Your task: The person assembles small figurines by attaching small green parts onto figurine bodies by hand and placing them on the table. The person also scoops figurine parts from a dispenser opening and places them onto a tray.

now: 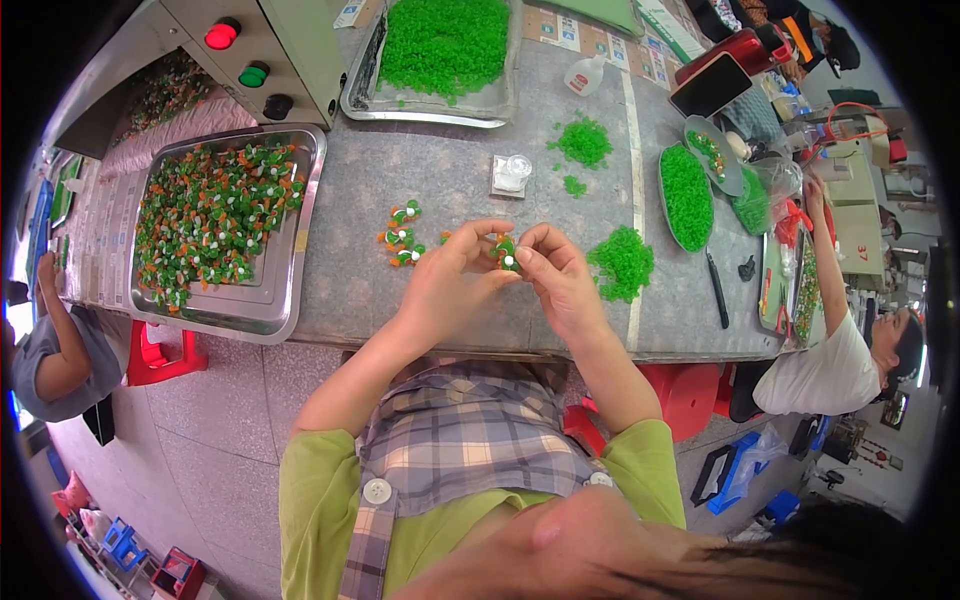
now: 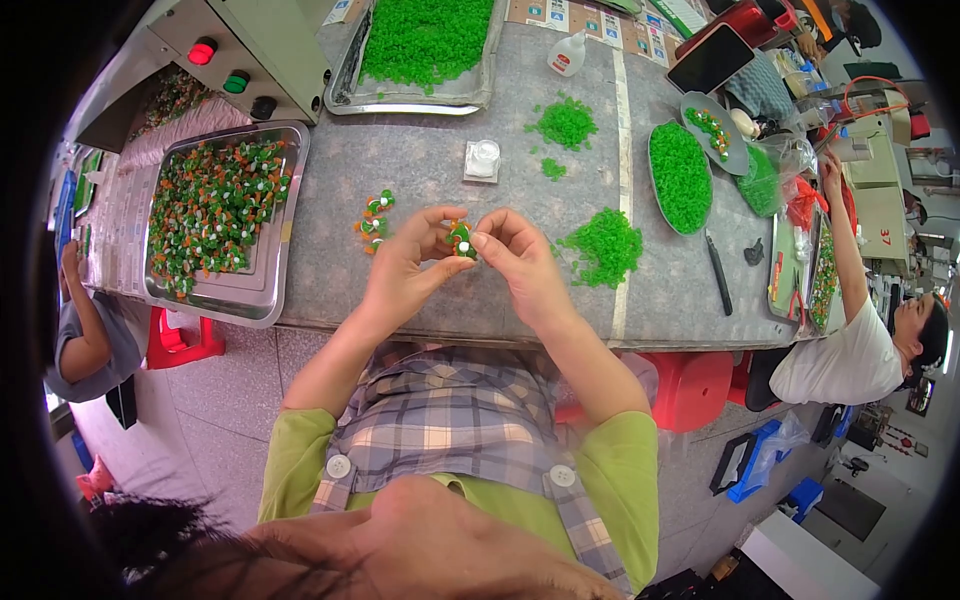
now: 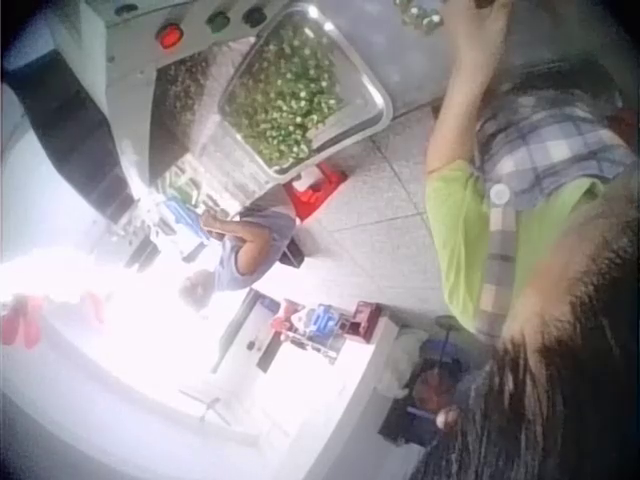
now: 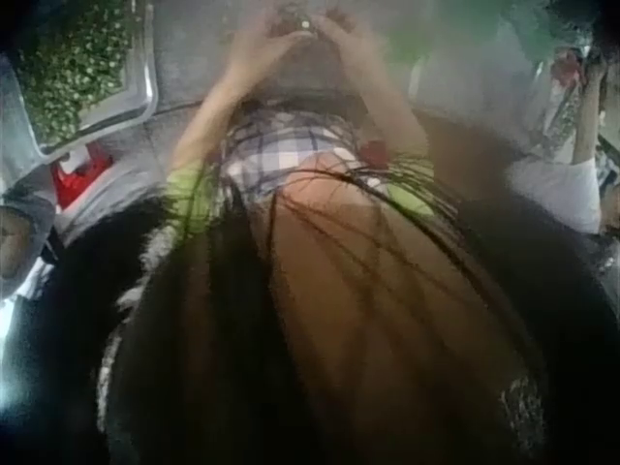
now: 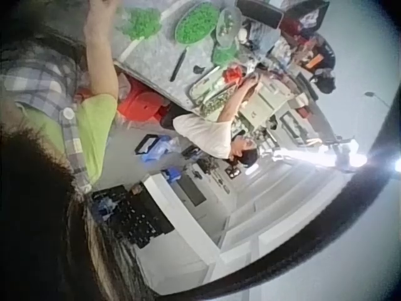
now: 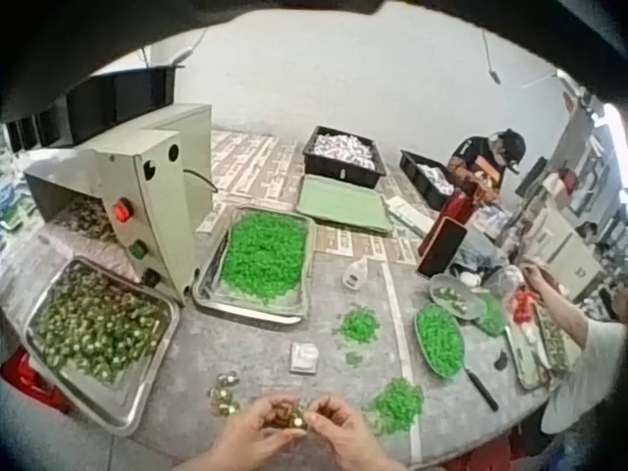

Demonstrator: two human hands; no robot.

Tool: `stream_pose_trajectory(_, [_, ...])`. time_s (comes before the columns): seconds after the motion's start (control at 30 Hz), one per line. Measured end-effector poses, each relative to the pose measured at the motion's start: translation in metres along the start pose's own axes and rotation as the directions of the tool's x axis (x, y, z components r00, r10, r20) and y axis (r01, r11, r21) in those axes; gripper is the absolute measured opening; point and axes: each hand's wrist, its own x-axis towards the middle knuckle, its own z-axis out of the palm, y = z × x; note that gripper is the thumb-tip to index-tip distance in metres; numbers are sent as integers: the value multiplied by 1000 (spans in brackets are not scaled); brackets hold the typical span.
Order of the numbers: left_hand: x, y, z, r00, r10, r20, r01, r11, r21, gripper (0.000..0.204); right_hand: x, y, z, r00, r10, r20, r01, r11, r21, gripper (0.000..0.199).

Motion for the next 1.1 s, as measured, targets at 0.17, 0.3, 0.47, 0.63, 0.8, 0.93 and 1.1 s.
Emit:
stream_pose_trajectory(0.17, [1,2,1,1000,-4,5,4,1000,22,45,-1,1,0,1000,6,-13,-6,1000,-1,12])
stream_pose_trajectory(0.3, [1,-1,0,1000,-16,13,16,1000,23,44,0,3,-1,1000,5,-8,-5,1000,-9,12])
stream_pose_trajectory(0.47, [0,-3,-1,998,-51,33,52,998,-38,44,0,5,-1,1000,10,1,-10,1000,-18,11])
stream_pose_trajectory(0.63, [-1,-3,-2,998,-52,26,52,998,-20,44,-2,2,4,1000,-10,-2,10,1000,-20,10])
stream_pose_trajectory(0.8, [-1,0,-1,998,-51,26,51,999,12,43,-3,6,5,999,-34,-21,33,999,-22,10])
stream_pose_trajectory(0.93, [-1,-2,-2,999,-43,27,44,999,-28,44,-4,2,4,1000,-4,-5,4,1000,-13,10])
stream_pose_trajectory(1.1, [-2,-1,-5,984,-124,125,158,936,-314,46,-4,-8,2,997,51,55,-48,997,-54,10])
